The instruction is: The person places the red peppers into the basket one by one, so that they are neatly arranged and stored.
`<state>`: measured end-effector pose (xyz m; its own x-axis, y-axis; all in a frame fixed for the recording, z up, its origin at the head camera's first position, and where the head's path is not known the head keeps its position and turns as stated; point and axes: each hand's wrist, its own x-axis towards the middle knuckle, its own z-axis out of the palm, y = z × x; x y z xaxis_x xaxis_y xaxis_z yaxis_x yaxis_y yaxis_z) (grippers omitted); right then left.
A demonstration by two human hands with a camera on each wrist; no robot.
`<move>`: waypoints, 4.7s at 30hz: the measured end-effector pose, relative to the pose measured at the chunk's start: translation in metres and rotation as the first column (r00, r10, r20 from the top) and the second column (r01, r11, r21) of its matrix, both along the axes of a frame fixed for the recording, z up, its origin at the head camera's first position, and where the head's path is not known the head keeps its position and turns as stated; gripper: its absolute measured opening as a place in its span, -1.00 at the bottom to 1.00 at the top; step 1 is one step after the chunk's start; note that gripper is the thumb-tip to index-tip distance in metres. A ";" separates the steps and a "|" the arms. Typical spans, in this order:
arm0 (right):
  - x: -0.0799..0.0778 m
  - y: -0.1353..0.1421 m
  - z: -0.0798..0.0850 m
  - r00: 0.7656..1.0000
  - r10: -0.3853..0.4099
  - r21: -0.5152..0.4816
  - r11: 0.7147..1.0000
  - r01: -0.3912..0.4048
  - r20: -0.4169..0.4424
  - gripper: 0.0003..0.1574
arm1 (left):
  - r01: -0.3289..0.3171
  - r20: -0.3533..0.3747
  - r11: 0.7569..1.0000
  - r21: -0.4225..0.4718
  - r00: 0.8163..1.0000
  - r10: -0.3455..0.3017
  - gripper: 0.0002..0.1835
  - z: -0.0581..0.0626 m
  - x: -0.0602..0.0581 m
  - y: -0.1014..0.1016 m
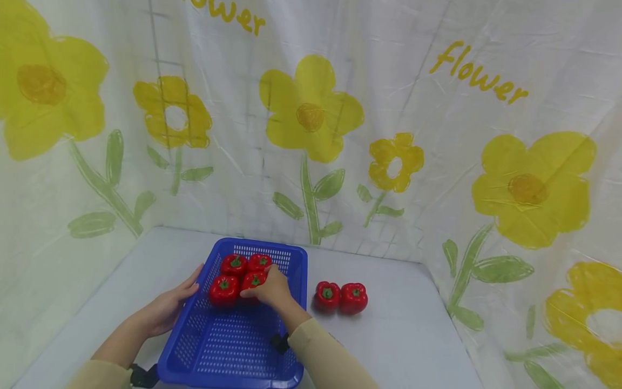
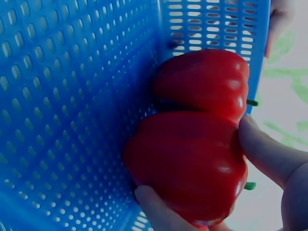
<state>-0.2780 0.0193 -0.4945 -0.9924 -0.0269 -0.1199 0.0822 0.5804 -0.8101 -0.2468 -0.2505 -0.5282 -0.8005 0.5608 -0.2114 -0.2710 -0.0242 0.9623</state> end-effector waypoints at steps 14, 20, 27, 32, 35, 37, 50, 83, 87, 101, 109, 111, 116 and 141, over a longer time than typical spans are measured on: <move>-0.001 -0.004 -0.004 0.997 -0.039 0.012 0.999 0.038 0.067 0.60 | 0.017 0.001 1.000 0.022 1.000 -0.017 -0.32 -0.001 -0.001 0.001; -0.001 -0.004 -0.004 0.998 -0.014 0.022 1.000 0.013 0.069 0.63 | 0.005 -0.001 1.000 0.016 1.000 -0.005 -0.32 0.000 -0.001 0.001; 0.001 -0.004 -0.004 0.998 0.001 0.017 1.000 -0.002 0.069 0.64 | 0.002 0.010 1.000 0.026 1.000 -0.002 -0.32 0.000 0.000 0.001; 0.002 -0.004 -0.002 0.997 0.002 -0.005 1.000 -0.001 0.082 0.64 | 0.003 0.003 1.000 0.021 1.000 -0.003 -0.32 0.000 0.000 0.001; 0.003 -0.004 -0.001 0.996 -0.002 -0.014 1.000 0.003 0.089 0.65 | -0.003 0.001 1.000 0.012 1.000 0.002 -0.31 0.000 0.000 0.001; 0.004 -0.003 -0.001 0.996 -0.004 -0.017 1.000 0.006 0.092 0.65 | -0.007 -0.001 1.000 0.006 1.000 0.007 -0.31 -0.001 0.000 0.001; 0.005 0.016 0.016 1.000 -0.002 0.001 1.000 0.002 0.022 0.31 | 0.009 -0.006 1.000 -0.002 1.000 -0.009 -0.32 -0.004 -0.001 -0.001; 0.019 0.056 0.071 0.993 0.064 -0.205 0.975 -0.084 -0.104 0.14 | -0.004 -0.009 1.000 -0.019 1.000 0.004 -0.32 -0.004 -0.002 -0.001; 0.020 0.065 0.075 0.994 0.059 -0.225 0.971 -0.079 -0.094 0.11 | 0.006 0.002 1.000 -0.006 1.000 -0.005 -0.32 -0.004 -0.001 -0.002; 0.023 0.095 0.078 0.994 0.040 -0.255 0.965 -0.065 -0.102 0.09 | 0.014 -0.003 1.000 -0.005 1.000 -0.014 -0.32 -0.001 -0.002 0.000; 0.028 0.108 0.075 0.992 0.015 -0.204 0.978 -0.040 -0.124 0.08 | 0.022 0.024 1.000 0.017 0.999 -0.022 -0.32 0.001 -0.001 0.000; 0.029 0.113 0.073 0.993 -0.002 -0.199 0.980 -0.021 -0.117 0.11 | 0.032 0.020 0.999 0.022 0.999 -0.032 -0.32 0.000 -0.001 0.000; 0.030 0.127 0.069 0.993 -0.048 -0.202 0.979 0.026 -0.107 0.14 | 0.031 0.006 0.999 0.014 0.999 -0.031 -0.33 0.001 -0.001 0.000; 0.037 0.178 0.043 0.976 -0.170 -0.179 0.973 0.145 -0.136 0.05 | 0.012 0.003 1.000 -0.013 1.000 -0.012 -0.33 0.001 0.000 0.001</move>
<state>-0.2413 0.1974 -0.4513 -0.9920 0.1241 0.0230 0.0322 0.4251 -0.9046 -0.2471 -0.2498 -0.5268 -0.7933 0.5673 -0.2211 -0.2741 -0.0086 0.9617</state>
